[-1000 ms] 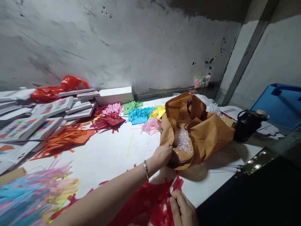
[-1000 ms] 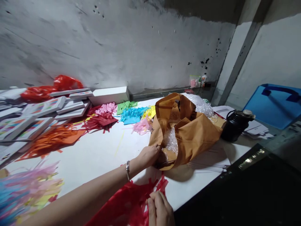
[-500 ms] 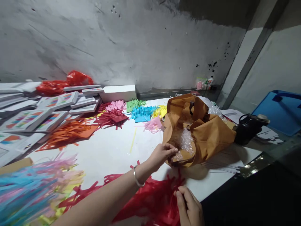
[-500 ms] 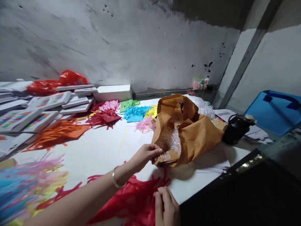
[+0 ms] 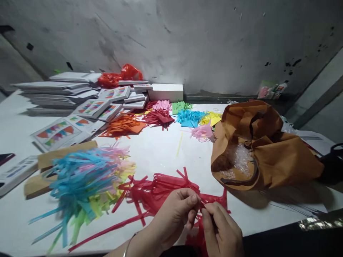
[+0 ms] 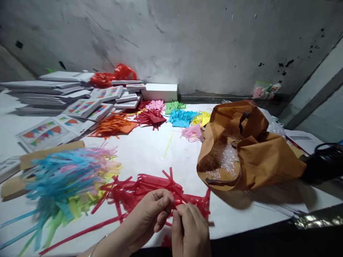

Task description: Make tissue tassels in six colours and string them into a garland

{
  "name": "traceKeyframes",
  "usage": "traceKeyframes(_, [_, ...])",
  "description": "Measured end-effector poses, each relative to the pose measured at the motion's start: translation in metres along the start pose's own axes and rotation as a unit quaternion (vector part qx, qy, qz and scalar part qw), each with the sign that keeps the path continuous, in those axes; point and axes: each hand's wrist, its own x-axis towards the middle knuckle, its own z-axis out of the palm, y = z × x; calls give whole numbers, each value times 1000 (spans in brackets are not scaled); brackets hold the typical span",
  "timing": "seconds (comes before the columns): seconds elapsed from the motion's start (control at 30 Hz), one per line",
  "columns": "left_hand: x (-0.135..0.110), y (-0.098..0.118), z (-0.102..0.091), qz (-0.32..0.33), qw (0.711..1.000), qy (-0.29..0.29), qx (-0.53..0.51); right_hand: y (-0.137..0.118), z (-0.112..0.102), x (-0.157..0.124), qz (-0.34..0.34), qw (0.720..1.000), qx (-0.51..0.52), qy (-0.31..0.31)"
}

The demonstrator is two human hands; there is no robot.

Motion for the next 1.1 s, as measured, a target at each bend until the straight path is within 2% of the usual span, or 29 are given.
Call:
traceKeyframes(0.17, [-9,-3,-17,69,996,18,56,-8,12,4,-30,998,-33,-41])
traceKeyframes(0.33, [-16,1,-30,99,987,54,115,-10,10,14,-132,982,-89,-98])
traceKeyframes(0.47, [-21,1,-37,134,976,53,165,-14,10,17,-165,974,-109,-109])
traceKeyframes(0.67, [-26,-1,-45,250,912,104,309,-19,16,11,-109,981,-79,-138])
traceKeyframes(0.87, [-28,-5,-51,313,863,101,384,-22,23,9,-77,985,-39,-153])
traceKeyframes(1.0, [-31,6,-53,324,849,48,415,-22,24,10,-43,985,-15,-167])
traceKeyframes(1.1, [-35,18,-55,266,865,7,425,-22,24,10,-28,985,-2,-167])
